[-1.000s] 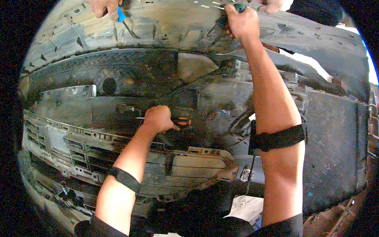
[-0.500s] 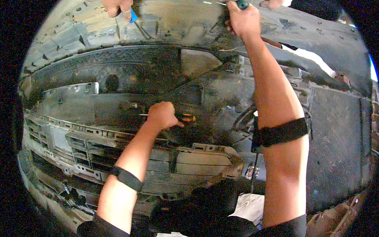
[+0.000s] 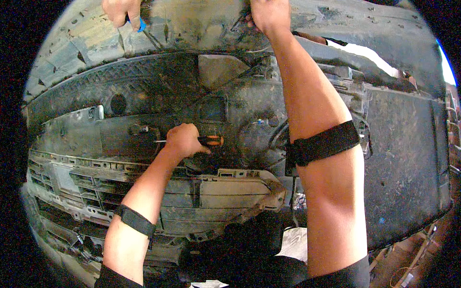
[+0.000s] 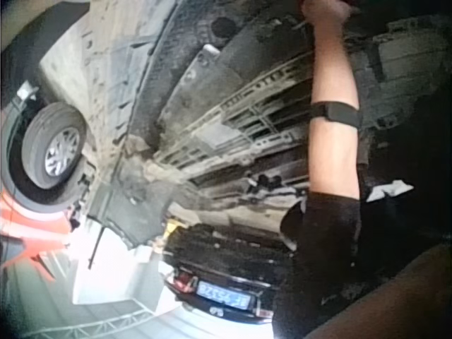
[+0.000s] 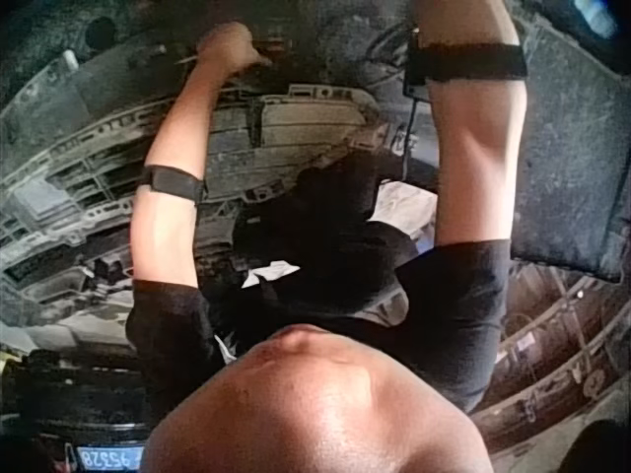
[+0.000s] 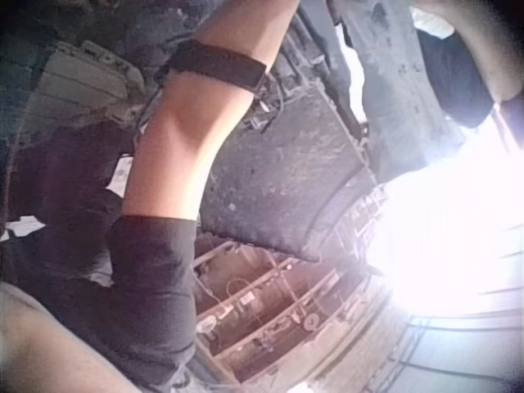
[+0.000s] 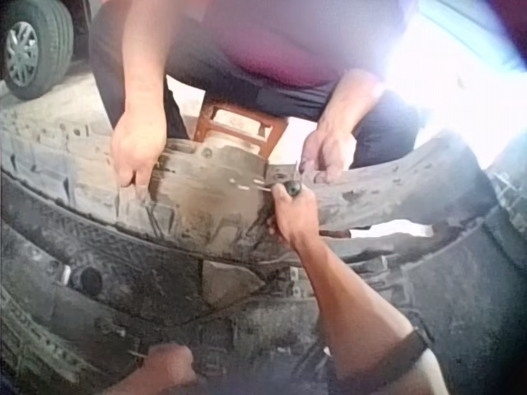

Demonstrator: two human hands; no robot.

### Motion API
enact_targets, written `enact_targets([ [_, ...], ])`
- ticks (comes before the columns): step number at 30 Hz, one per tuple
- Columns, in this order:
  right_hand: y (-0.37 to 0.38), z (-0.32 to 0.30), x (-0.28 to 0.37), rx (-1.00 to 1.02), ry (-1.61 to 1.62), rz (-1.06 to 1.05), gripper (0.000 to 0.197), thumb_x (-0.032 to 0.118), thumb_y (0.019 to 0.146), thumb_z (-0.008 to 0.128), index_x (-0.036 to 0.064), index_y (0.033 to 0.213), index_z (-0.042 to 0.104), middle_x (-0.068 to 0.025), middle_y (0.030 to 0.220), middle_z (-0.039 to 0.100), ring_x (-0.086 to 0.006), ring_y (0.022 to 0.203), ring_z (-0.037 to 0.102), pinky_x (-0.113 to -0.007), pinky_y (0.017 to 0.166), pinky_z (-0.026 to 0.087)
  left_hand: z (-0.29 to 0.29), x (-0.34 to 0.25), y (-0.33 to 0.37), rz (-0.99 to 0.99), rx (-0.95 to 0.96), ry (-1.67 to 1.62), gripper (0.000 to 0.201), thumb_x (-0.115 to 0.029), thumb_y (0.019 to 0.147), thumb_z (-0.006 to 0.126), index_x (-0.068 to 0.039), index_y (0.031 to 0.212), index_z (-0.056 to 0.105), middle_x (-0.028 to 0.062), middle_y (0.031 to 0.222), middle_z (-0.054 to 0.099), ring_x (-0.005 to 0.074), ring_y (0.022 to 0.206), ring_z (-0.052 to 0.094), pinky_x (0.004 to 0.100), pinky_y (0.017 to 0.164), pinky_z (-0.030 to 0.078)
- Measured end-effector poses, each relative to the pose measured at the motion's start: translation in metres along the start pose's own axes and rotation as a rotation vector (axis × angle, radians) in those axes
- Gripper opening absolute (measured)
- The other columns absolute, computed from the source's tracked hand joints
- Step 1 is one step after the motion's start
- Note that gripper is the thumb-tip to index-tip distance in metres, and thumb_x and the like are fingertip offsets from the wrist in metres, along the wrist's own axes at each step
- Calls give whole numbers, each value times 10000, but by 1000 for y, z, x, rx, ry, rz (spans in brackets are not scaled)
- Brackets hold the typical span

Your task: The person uses a screwdriver to pry and adjust clips on a detached car bumper while another person assists by holding the bumper steady. The hands work along the bumper's edge, manipulating fasteners and plastic sections.

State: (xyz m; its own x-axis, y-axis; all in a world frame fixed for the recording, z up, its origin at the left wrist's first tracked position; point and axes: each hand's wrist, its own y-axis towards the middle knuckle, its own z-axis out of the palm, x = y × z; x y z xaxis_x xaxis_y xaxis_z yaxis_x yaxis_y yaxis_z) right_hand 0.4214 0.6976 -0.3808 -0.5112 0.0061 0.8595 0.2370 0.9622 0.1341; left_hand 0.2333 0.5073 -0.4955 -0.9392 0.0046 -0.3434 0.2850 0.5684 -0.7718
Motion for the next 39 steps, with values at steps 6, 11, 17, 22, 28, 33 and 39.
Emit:
enact_targets([
  [6, 2, 5, 0, -35, -20, -5, 276, 226, 886, 523, -2, 733, 549, -91, 518, 534, -197, 380, 537, -336, 356, 402, 4, -9, 0, -9, 41, -46, 601, -397, 580, 878, -27, 1019, 701, 148, 1068, 675, 303, 1016, 643, 391, 877, 509],
  [11, 3, 5, -1, -33, -43, -47, 269, 221, 884, 520, -4, 738, 543, -91, 514, 531, -205, 378, 534, -342, 366, 414, 2, -10, -1, -11, 57, -26, 588, -405, 594, 873, -27, 1010, 700, 142, 1072, 675, 295, 1021, 642, 387, 877, 513],
  [17, 3, 9, -3, -62, 21, -45, 274, 214, 883, 510, 10, 702, 531, -86, 505, 515, -204, 372, 530, -342, 355, 406, 1, -10, -1, -23, 27, -25, 556, -385, 593, 878, -32, 988, 708, 142, 1045, 685, 293, 1008, 649, 379, 865, 519],
  [22, 3, 8, 0, -54, -18, -19, 269, 214, 885, 508, 12, 710, 536, -86, 506, 515, -204, 366, 524, -341, 350, 401, 4, -11, 1, -1, 12, -38, 530, -366, 600, 876, -28, 974, 713, 139, 1032, 691, 288, 986, 659, 375, 850, 528],
  [28, 1, 8, 1, -78, -34, -45, 259, 216, 880, 517, 5, 732, 544, -91, 521, 517, -205, 384, 529, -348, 373, 411, 6, -13, 2, -34, -8, -62, 525, -356, 614, 871, -22, 985, 712, 143, 1043, 689, 288, 990, 658, 374, 850, 529],
  [33, 2, 10, -4, -88, 42, -70, 245, 210, 876, 527, -1, 755, 549, -93, 557, 530, -204, 416, 534, -358, 403, 429, 7, -13, 2, -34, -5, -62, 512, -344, 611, 871, -27, 982, 713, 143, 1039, 690, 289, 993, 657, 375, 852, 528],
  [39, 8, 8, -13, -112, -58, -77, 262, 224, 858, 544, -7, 735, 552, -121, 602, 557, -232, 496, 556, -385, 494, 452, 4, -14, 1, -41, 4, -57, 508, -333, 603, 873, -30, 979, 714, 145, 1033, 690, 289, 991, 657, 371, 854, 527],
])
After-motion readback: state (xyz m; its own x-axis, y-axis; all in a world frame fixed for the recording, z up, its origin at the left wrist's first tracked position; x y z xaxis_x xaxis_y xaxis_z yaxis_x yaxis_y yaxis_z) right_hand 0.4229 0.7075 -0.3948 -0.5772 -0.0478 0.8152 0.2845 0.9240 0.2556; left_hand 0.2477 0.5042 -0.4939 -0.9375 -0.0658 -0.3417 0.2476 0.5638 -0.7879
